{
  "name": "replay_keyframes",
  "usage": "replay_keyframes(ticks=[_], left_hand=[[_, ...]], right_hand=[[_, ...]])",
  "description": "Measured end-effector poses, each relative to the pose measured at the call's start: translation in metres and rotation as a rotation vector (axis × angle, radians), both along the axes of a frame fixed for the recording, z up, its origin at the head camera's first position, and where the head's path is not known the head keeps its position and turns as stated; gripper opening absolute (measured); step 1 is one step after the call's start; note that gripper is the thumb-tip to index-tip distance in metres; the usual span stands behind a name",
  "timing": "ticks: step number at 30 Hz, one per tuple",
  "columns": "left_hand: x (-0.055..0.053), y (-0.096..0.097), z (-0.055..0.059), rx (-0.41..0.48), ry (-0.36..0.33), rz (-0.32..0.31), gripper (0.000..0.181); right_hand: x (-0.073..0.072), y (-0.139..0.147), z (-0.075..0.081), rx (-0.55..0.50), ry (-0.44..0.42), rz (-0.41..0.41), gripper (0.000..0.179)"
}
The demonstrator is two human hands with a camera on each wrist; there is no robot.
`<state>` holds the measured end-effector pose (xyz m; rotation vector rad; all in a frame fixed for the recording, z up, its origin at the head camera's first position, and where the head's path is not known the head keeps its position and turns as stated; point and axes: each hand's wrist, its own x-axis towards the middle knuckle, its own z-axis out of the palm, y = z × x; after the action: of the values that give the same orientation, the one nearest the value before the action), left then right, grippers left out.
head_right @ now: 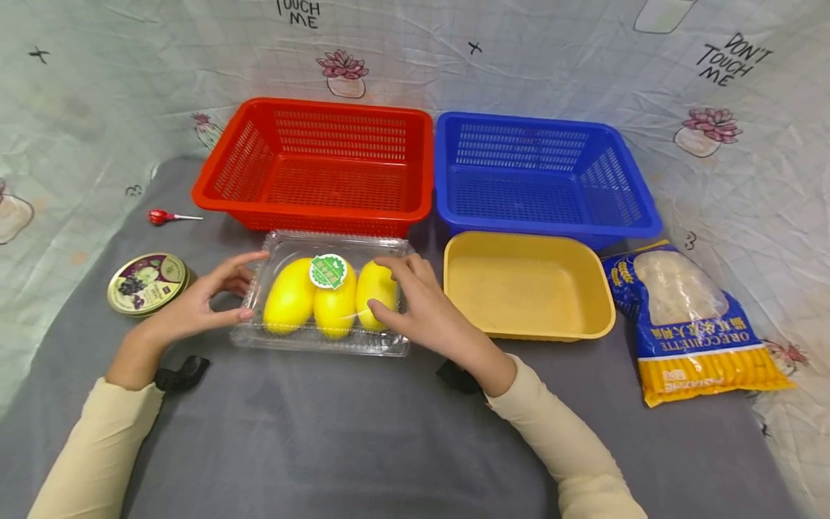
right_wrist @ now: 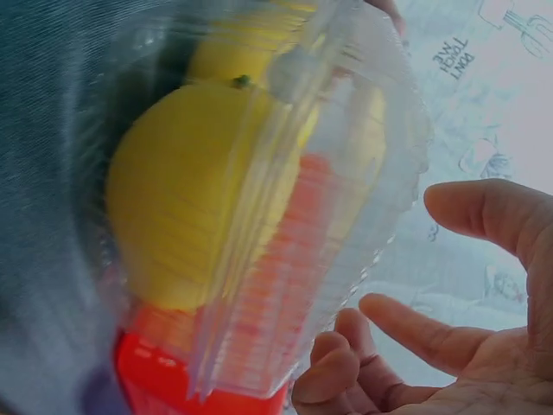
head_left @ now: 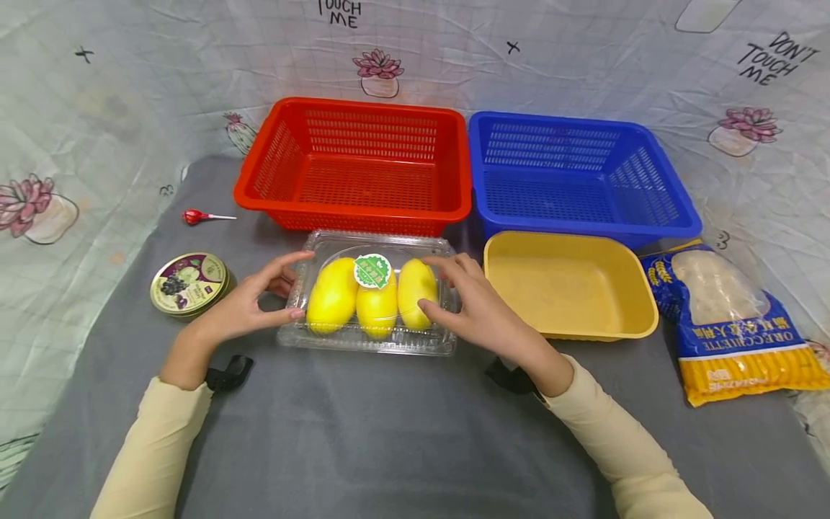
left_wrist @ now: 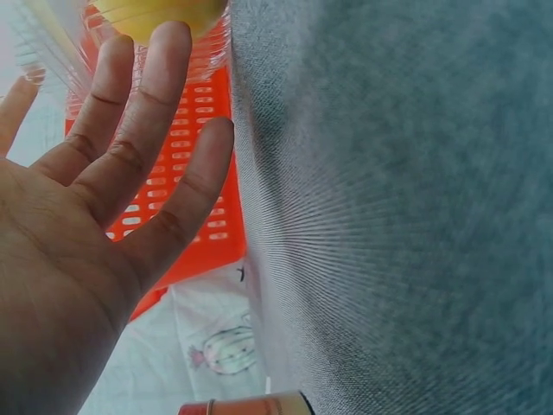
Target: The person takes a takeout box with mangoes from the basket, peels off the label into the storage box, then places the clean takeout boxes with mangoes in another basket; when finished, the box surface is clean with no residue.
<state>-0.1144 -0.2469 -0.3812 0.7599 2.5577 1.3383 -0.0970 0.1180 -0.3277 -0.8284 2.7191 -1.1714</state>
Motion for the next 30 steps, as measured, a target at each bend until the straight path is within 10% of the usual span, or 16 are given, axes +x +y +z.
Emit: replay_keyframes(ticks=[30], left_hand=[[0.001,0.000,0.002,-0.011,-0.052,0.010,0.085]], right_hand=[[-0.063,-0.029,0.025,0.012,-0.245,0.297,0.023]])
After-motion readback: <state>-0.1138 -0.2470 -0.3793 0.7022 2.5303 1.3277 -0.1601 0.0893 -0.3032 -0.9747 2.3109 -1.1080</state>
